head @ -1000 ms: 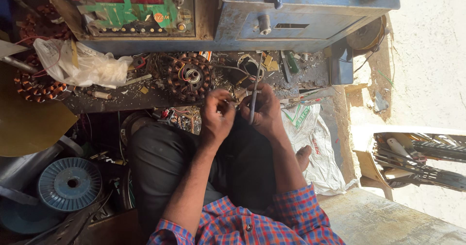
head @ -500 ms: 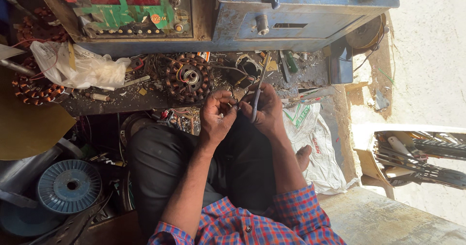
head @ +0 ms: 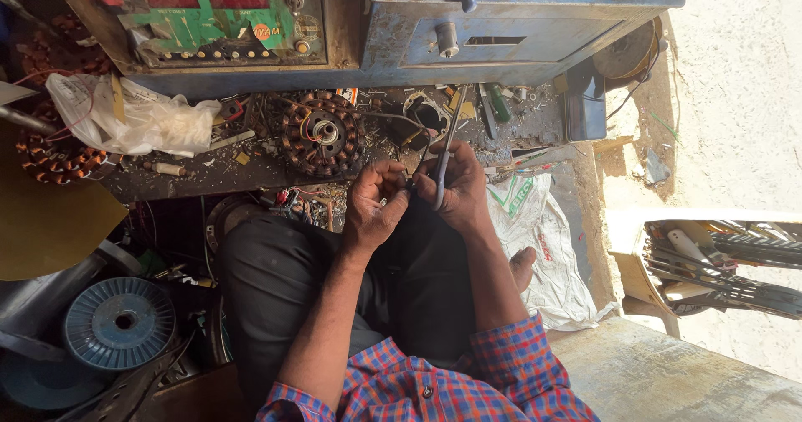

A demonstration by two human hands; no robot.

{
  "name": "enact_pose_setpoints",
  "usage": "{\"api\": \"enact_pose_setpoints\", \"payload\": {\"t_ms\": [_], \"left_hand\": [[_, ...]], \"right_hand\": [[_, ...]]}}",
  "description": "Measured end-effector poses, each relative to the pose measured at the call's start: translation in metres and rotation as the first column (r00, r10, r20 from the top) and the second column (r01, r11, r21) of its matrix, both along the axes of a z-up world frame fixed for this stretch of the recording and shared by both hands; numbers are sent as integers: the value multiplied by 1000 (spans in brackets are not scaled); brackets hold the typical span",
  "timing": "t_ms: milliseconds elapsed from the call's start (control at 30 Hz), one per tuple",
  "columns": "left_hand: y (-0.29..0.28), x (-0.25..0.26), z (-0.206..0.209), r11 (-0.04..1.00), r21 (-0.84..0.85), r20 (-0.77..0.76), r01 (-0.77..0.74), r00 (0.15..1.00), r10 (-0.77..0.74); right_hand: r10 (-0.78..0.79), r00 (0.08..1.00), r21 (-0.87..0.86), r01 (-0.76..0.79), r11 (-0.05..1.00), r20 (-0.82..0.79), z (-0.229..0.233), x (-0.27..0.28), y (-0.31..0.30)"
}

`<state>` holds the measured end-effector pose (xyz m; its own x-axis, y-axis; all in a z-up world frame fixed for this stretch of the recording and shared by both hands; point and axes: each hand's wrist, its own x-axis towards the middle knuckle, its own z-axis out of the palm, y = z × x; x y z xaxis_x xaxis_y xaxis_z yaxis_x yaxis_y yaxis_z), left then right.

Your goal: The person strips insulation from several wires using a pair of scissors while working on fan motor stators.

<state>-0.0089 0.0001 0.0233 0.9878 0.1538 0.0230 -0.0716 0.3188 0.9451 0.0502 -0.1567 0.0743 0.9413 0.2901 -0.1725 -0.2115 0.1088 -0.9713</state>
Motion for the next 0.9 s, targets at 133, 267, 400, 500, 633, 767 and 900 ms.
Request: {"api": "enact_pose_setpoints", "payload": {"t_ms": [133,267,400,500,633,767,900], "left_hand": [[0,-1,5,999,-42,9,-6,1000,7],[-3,-1,20,998,30,1,-55,998,55],[-4,4,21,999,31,-28,-40,999,41],[-5,-1,12,997,-28,-16,-66,998,66],[-5,-7,-6,978,-159,-31,-137,991,134],[-2,-23,-21,938,-274,-242,-211,959,145],[2,-54,-19,930,-267,-379,-253,915,140]], "right_hand": [[-7,1000,61,6,998,14,0,4,-2],[-4,1000,67,3,998,18,0,3,0],[-8,1000,1,8,1000,26,2,1,1],[-76,996,-18,77,997,56,2,1,3],[-197,972,-87,208,974,127,4,5,2],[-328,928,-157,356,921,178,15,-9,3],[-349,894,-134,396,908,279,37,-42,4]]}}
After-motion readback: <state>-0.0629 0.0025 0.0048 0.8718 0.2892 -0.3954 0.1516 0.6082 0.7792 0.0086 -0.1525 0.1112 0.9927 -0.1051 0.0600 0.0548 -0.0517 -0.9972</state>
